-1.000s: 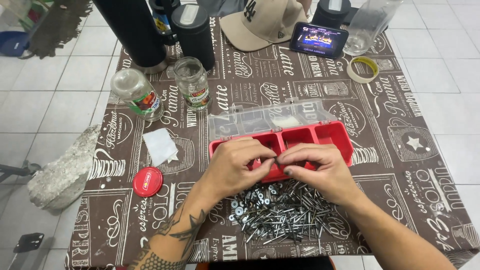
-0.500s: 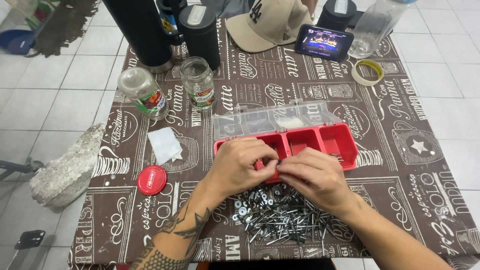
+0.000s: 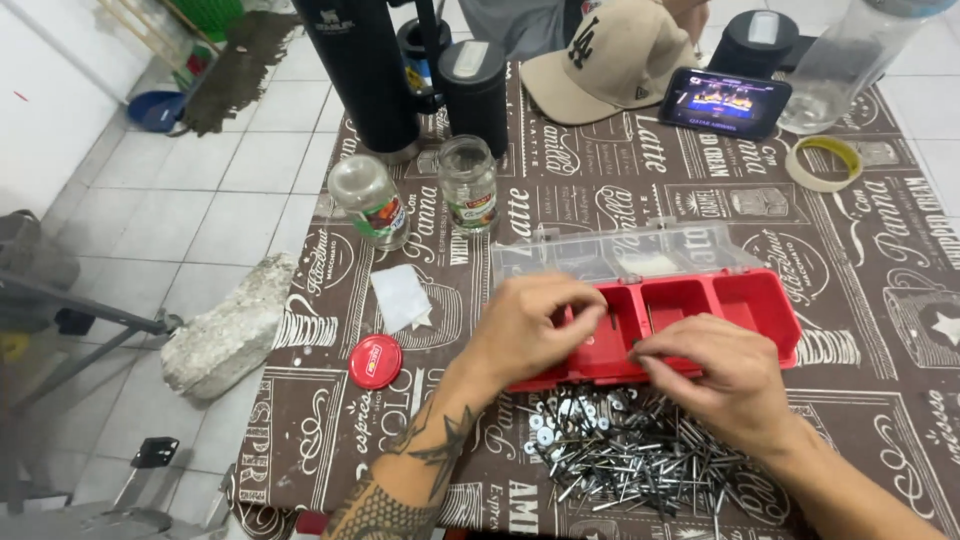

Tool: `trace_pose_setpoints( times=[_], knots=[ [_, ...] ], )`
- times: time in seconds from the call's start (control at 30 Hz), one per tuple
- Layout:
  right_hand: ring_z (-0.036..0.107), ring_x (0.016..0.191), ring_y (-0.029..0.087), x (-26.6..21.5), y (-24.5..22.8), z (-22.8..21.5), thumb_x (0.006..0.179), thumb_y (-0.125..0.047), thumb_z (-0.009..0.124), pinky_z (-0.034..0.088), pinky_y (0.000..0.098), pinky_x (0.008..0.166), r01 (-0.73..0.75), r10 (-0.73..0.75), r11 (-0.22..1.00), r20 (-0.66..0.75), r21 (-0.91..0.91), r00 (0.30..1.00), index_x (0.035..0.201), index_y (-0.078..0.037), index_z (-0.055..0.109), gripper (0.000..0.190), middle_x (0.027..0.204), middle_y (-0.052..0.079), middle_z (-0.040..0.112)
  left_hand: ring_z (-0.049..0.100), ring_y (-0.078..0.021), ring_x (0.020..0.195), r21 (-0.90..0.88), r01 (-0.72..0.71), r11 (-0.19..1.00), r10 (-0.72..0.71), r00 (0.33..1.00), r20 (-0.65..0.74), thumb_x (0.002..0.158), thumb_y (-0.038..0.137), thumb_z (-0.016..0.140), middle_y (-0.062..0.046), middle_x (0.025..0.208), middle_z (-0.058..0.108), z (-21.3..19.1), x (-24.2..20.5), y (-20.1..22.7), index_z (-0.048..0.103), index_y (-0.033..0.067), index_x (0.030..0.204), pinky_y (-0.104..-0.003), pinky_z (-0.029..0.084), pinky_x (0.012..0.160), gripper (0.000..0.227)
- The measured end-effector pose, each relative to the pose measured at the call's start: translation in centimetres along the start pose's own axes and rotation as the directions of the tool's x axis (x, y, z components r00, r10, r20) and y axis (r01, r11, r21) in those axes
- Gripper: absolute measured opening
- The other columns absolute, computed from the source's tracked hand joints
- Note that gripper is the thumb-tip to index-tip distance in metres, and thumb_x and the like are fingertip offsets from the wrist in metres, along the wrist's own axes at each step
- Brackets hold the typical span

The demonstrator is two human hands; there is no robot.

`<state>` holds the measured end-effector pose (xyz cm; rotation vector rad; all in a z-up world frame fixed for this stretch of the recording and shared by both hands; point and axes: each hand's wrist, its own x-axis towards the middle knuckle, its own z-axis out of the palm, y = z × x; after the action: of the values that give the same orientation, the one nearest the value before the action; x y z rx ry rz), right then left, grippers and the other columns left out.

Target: The person sorts screws and washers from a pile on the table into compartments of a red plastic organizer box. They pick up individual screws and washers and place them into separate sections of the box.

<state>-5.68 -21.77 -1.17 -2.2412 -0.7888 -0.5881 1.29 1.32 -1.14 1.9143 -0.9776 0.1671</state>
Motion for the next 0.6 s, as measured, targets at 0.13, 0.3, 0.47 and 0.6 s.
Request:
trace_pose_setpoints(
  times=[0.13, 0.3, 0.47, 0.6],
  knots=[
    [0.079, 0.076, 0.015, 0.1, 0.9, -0.3, 0.083, -0.001, 0.076, 0.068, 0.0173, 0.071, -0.184, 0.180, 0.977, 0.047, 0.111, 0.983, 0.095, -0.006, 0.078, 0.013, 0.089, 0.010, 0.081, 0.074, -0.0159, 0.087, 0.227, 0.100, 0.969, -0.070, 0.988, -0.138, 0.095, 0.012, 0.066, -0.006, 0.092, 0.079, -1.2, -0.1, -2.8, 0.076, 0.0105, 0.098, -0.031, 0.061, 0.085, 0.010],
    [0.059, 0.081, 0.018, 1.0, 2.5, 0.1, 0.080, -0.017, 0.086, 0.049, 0.0327, 0.069, 0.178, -0.118, 0.920, 0.185, -0.348, 0.976, 0.097, -0.013, 0.080, 0.018, 0.084, 0.002, 0.071, 0.073, -0.0152, 0.083, 0.386, 0.051, 0.921, 0.007, 0.989, -0.147, 0.094, 0.014, 0.069, -0.004, 0.093, 0.079, -1.1, -0.1, -4.1, 0.075, 0.0118, 0.098, -0.031, 0.060, 0.079, 0.007],
    [0.057, 0.090, 0.024, 4.3, 1.5, 0.8, 0.088, -0.027, 0.074, 0.041, 0.0380, 0.078, 0.468, -0.145, 0.787, 0.616, -0.402, 0.774, 0.087, -0.018, 0.068, 0.011, 0.083, -0.005, 0.075, 0.073, -0.0168, 0.083, 0.382, 0.061, 0.922, 0.001, 0.987, -0.160, 0.094, 0.013, 0.068, -0.005, 0.092, 0.078, -0.7, -0.3, -4.2, 0.075, 0.0105, 0.097, -0.034, 0.060, 0.079, 0.008],
    [0.057, 0.080, 0.024, 5.0, 2.6, 2.6, 0.081, -0.018, 0.067, 0.040, 0.0384, 0.080, 0.619, -0.263, 0.671, 0.649, -0.409, 0.714, 0.071, -0.016, 0.072, 0.010, 0.062, -0.002, 0.069, 0.072, -0.0261, 0.075, 0.389, 0.070, 0.919, 0.040, 0.963, -0.268, 0.089, 0.024, 0.070, -0.003, 0.077, 0.072, 0.2, -0.3, -5.5, 0.072, 0.0179, 0.090, -0.035, 0.058, 0.075, 0.006]
  ],
)
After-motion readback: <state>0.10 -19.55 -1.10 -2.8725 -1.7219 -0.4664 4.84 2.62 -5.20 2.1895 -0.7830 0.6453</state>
